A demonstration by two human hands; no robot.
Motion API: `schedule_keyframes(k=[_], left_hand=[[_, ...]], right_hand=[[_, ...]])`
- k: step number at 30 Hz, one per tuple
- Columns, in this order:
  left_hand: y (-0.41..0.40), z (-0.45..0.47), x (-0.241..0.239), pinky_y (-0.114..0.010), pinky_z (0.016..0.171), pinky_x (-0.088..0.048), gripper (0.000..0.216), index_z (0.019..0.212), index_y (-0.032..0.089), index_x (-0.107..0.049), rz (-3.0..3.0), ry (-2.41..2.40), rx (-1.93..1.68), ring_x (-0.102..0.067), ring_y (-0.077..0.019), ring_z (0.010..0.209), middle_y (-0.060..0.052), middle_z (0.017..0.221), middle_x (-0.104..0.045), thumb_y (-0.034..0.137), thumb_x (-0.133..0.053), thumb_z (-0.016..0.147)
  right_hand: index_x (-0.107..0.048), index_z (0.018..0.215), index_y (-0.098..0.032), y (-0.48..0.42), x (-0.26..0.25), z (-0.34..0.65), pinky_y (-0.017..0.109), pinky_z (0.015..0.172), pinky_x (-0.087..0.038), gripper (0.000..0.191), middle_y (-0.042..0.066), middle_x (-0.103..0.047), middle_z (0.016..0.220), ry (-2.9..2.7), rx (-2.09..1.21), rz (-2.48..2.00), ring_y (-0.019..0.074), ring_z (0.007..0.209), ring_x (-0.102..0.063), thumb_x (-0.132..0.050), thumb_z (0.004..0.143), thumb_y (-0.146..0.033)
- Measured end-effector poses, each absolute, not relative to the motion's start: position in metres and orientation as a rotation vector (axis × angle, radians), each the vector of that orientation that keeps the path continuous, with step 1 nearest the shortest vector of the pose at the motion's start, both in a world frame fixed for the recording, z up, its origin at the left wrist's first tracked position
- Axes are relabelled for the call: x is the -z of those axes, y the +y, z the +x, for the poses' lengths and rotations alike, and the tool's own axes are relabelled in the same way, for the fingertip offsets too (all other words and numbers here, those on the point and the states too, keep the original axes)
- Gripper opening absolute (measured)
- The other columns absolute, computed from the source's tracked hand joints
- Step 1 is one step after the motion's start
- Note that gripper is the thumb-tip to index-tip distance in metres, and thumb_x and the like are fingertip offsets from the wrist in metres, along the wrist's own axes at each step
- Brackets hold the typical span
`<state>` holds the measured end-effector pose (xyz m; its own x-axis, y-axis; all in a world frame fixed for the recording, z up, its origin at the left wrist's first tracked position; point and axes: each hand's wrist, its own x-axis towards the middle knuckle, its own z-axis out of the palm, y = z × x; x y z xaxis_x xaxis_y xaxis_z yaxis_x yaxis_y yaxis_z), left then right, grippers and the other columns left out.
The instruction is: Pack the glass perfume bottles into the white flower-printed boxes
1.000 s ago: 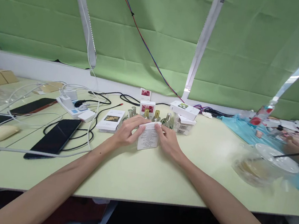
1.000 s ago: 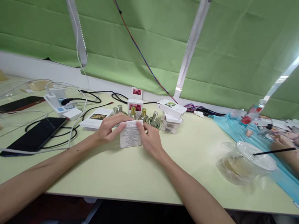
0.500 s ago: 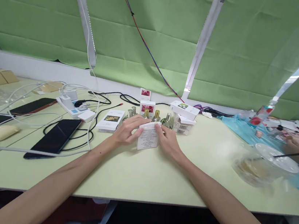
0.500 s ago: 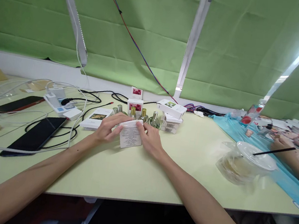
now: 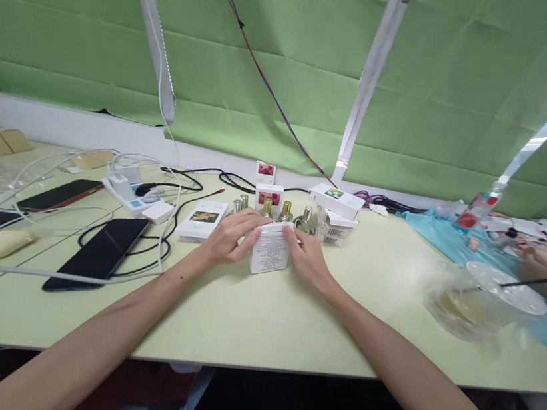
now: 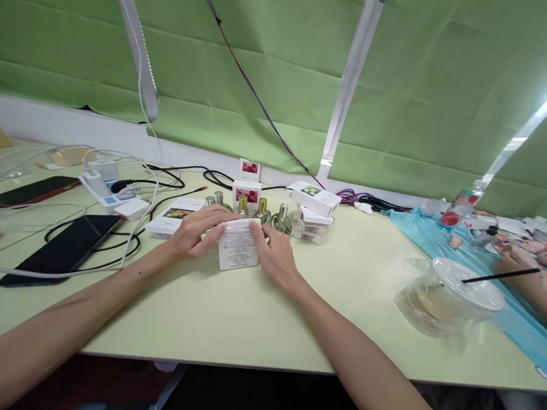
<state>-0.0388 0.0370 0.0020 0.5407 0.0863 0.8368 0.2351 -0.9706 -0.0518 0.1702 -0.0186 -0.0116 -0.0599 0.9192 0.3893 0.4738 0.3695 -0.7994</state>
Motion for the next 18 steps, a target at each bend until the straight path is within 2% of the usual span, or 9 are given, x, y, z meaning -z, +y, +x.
schedule_keyframes(k=[18], left_hand=[[0.0333,-0.0382,-0.0007,-0.039,0.086,-0.054,0.033,0.118,0.015,-0.067,-2.698,-0.394,1.433,-0.065,-0.0223,0.093,-0.012,0.105,-0.073,0.024,-0.040,0.101]], right_hand=[[-0.059,0.074,-0.021,-0.0180,0.0126,0.1697,0.029,0.058,-0.040,0.061,0.003,-0.064,0.073,-1.679,-0.604,-1.240,0.0179,0.067,-0.056,-0.033,0.097,-0.071]])
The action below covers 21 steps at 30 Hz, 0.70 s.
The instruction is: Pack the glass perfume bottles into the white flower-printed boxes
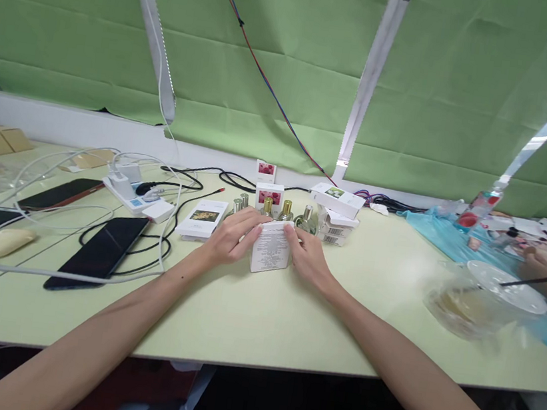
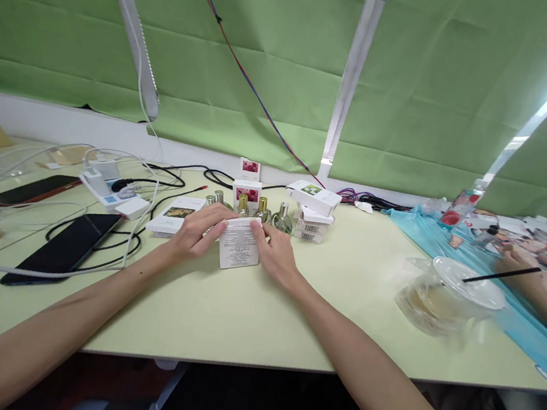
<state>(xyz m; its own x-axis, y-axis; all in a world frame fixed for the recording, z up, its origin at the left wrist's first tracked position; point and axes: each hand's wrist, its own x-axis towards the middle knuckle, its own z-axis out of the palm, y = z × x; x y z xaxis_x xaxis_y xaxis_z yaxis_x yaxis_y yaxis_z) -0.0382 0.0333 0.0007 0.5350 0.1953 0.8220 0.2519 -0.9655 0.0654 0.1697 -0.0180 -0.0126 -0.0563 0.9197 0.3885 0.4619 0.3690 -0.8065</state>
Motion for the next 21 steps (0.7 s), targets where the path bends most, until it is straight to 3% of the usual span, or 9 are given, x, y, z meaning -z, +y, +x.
schedule_keyframes(k=[14,21], left_hand=[[0.0363,-0.0377,0.0012,-0.040,0.083,-0.054,0.034,0.121,0.016,-0.066,-2.666,-0.335,1.414,-0.065,-0.0226,0.090,-0.013,0.104,-0.073,0.025,-0.041,0.100],[0.0400,-0.0360,0.0048,-0.040,0.082,-0.055,0.032,0.123,0.017,-0.065,-2.625,-0.270,1.459,-0.065,-0.0232,0.089,-0.013,0.103,-0.072,0.025,-0.052,0.094]], right_hand=[[-0.057,0.073,-0.021,-0.0179,0.0132,0.1695,0.029,0.058,-0.040,0.062,0.004,-0.064,0.072,-1.678,-0.609,-1.238,0.0185,0.067,-0.056,-0.032,0.096,-0.073],[-0.061,0.077,-0.021,-0.0183,0.0132,0.1694,0.028,0.059,-0.040,0.061,0.003,-0.065,0.075,-1.680,-0.599,-1.239,0.0180,0.067,-0.056,-0.031,0.097,-0.071]])
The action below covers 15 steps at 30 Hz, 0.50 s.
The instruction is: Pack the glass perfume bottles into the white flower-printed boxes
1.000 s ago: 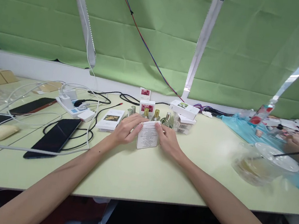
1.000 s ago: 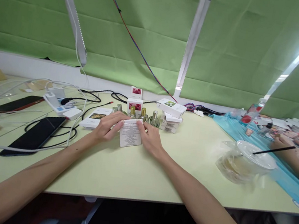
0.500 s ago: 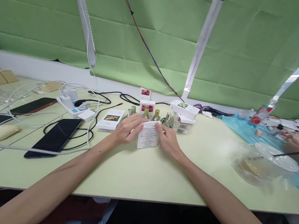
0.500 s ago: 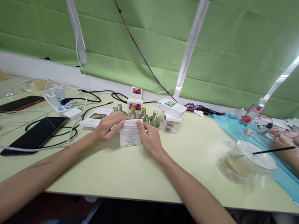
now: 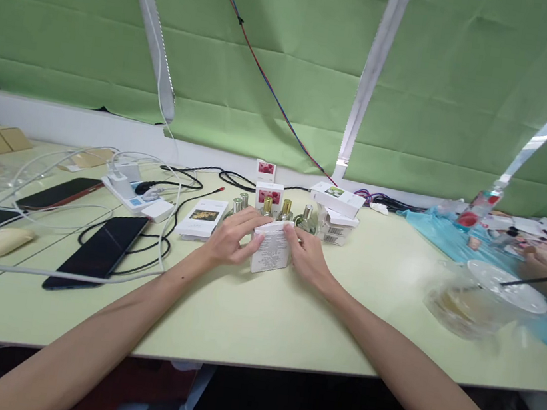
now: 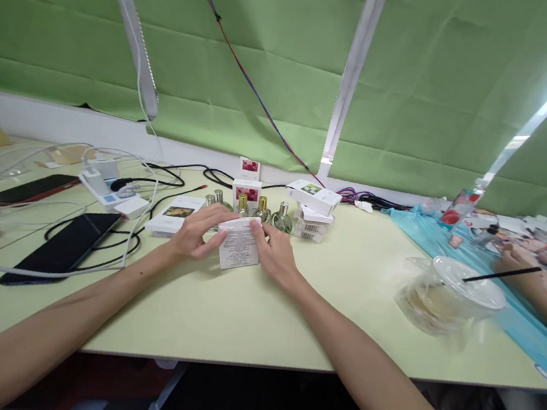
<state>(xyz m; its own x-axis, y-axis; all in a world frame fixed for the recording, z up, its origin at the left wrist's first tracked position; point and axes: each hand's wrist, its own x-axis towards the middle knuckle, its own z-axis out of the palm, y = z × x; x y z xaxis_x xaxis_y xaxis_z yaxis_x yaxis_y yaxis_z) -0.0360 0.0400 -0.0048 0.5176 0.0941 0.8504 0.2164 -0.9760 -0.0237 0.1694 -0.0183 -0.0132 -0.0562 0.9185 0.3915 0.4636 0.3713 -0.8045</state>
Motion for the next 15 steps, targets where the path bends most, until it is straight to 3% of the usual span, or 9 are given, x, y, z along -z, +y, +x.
schedule_keyframes(k=[15], left_hand=[[0.0384,-0.0327,0.0052,-0.037,0.077,-0.056,0.033,0.121,0.017,-0.064,-2.568,-0.282,1.465,-0.065,-0.0209,0.085,-0.011,0.099,-0.072,0.022,-0.052,0.091]], right_hand=[[-0.063,0.081,-0.020,-0.0179,0.0135,0.1701,0.028,0.060,-0.040,0.062,0.003,-0.066,0.075,-1.692,-0.604,-1.222,0.0179,0.068,-0.057,-0.032,0.097,-0.070]])
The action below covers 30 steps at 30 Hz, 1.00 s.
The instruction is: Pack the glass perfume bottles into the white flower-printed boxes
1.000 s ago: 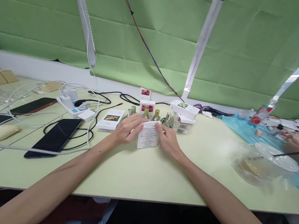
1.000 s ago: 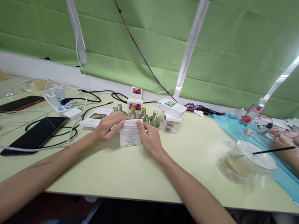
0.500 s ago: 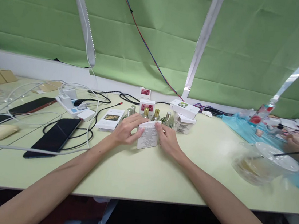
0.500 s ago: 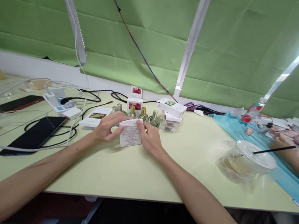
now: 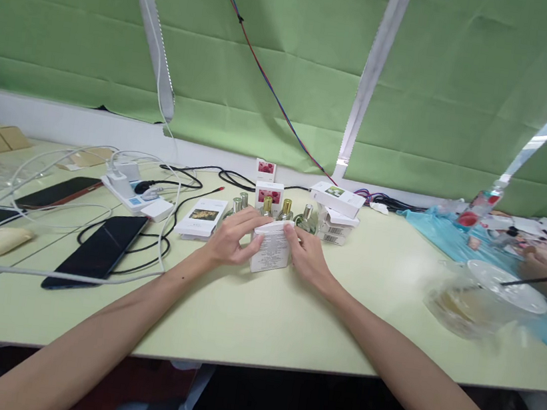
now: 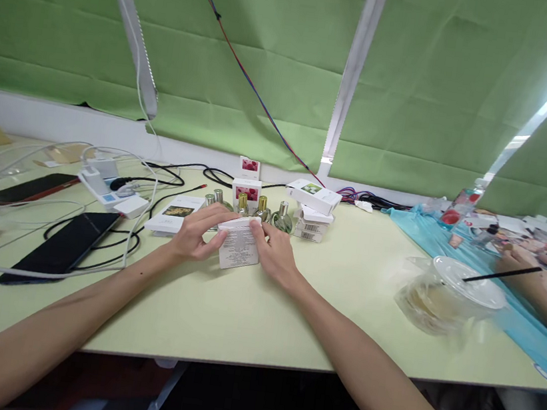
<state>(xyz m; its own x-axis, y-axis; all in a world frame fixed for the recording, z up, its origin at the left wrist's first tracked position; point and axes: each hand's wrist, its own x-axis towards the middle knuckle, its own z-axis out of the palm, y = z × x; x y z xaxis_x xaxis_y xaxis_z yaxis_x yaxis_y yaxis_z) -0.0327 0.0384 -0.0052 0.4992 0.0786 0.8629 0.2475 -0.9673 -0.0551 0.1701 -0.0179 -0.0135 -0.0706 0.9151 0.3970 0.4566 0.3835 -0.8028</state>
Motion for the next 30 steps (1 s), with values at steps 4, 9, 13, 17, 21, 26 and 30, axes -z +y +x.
schedule_keyframes(k=[4,9,13,17,21,26,30], left_hand=[[0.0393,-0.0329,0.0065,-0.036,0.077,-0.055,0.033,0.121,0.017,-0.065,-2.556,-0.264,1.472,-0.065,-0.0204,0.084,-0.011,0.099,-0.073,0.021,-0.052,0.090],[0.0415,-0.0340,0.0076,-0.037,0.077,-0.055,0.034,0.122,0.017,-0.064,-2.555,-0.261,1.467,-0.065,-0.0205,0.085,-0.011,0.099,-0.073,0.020,-0.054,0.089],[0.0395,-0.0331,0.0061,-0.036,0.075,-0.055,0.034,0.121,0.018,-0.064,-2.535,-0.265,1.468,-0.065,-0.0201,0.083,-0.010,0.098,-0.073,0.020,-0.057,0.088],[0.0371,-0.0315,0.0051,-0.035,0.075,-0.055,0.032,0.120,0.018,-0.066,-2.521,-0.269,1.472,-0.065,-0.0197,0.082,-0.010,0.095,-0.073,0.021,-0.060,0.088],[0.0382,-0.0316,0.0064,-0.035,0.075,-0.056,0.031,0.118,0.018,-0.067,-2.513,-0.273,1.472,-0.065,-0.0196,0.082,-0.009,0.093,-0.073,0.021,-0.062,0.088],[0.0400,-0.0315,0.0073,-0.035,0.074,-0.055,0.033,0.121,0.017,-0.065,-2.499,-0.234,1.460,-0.064,-0.0199,0.082,-0.010,0.094,-0.072,0.017,-0.062,0.088],[0.0398,-0.0309,0.0071,-0.035,0.073,-0.055,0.032,0.120,0.017,-0.065,-2.491,-0.219,1.467,-0.064,-0.0199,0.082,-0.010,0.092,-0.071,0.018,-0.060,0.089]], right_hand=[[-0.061,0.078,-0.020,-0.0171,0.0150,0.1703,0.028,0.059,-0.040,0.061,0.003,-0.065,0.074,-1.696,-0.599,-1.219,0.0176,0.068,-0.057,-0.032,0.098,-0.070],[-0.059,0.077,-0.021,-0.0171,0.0158,0.1705,0.028,0.059,-0.039,0.059,0.003,-0.063,0.072,-1.698,-0.588,-1.202,0.0173,0.067,-0.056,-0.032,0.098,-0.069],[-0.058,0.074,-0.021,-0.0177,0.0146,0.1702,0.028,0.059,-0.038,0.059,0.002,-0.063,0.071,-1.705,-0.575,-1.197,0.0174,0.067,-0.056,-0.032,0.099,-0.067],[-0.057,0.073,-0.020,-0.0179,0.0142,0.1696,0.028,0.060,-0.037,0.058,0.003,-0.064,0.073,-1.708,-0.545,-1.188,0.0172,0.068,-0.056,-0.033,0.100,-0.065],[-0.060,0.077,-0.020,-0.0190,0.0148,0.1690,0.028,0.061,-0.036,0.055,0.003,-0.066,0.077,-1.708,-0.521,-1.189,0.0173,0.070,-0.056,-0.034,0.101,-0.063],[-0.065,0.096,-0.020,-0.0223,0.0117,0.1680,0.028,0.060,-0.040,0.046,0.004,-0.069,0.087,-1.676,-0.533,-1.151,0.0178,0.073,-0.058,-0.039,0.101,-0.058],[-0.064,0.120,-0.020,-0.0245,0.0093,0.1669,0.030,0.063,-0.046,0.043,0.007,-0.071,0.105,-1.648,-0.486,-1.097,0.0175,0.072,-0.059,-0.043,0.101,-0.053]])
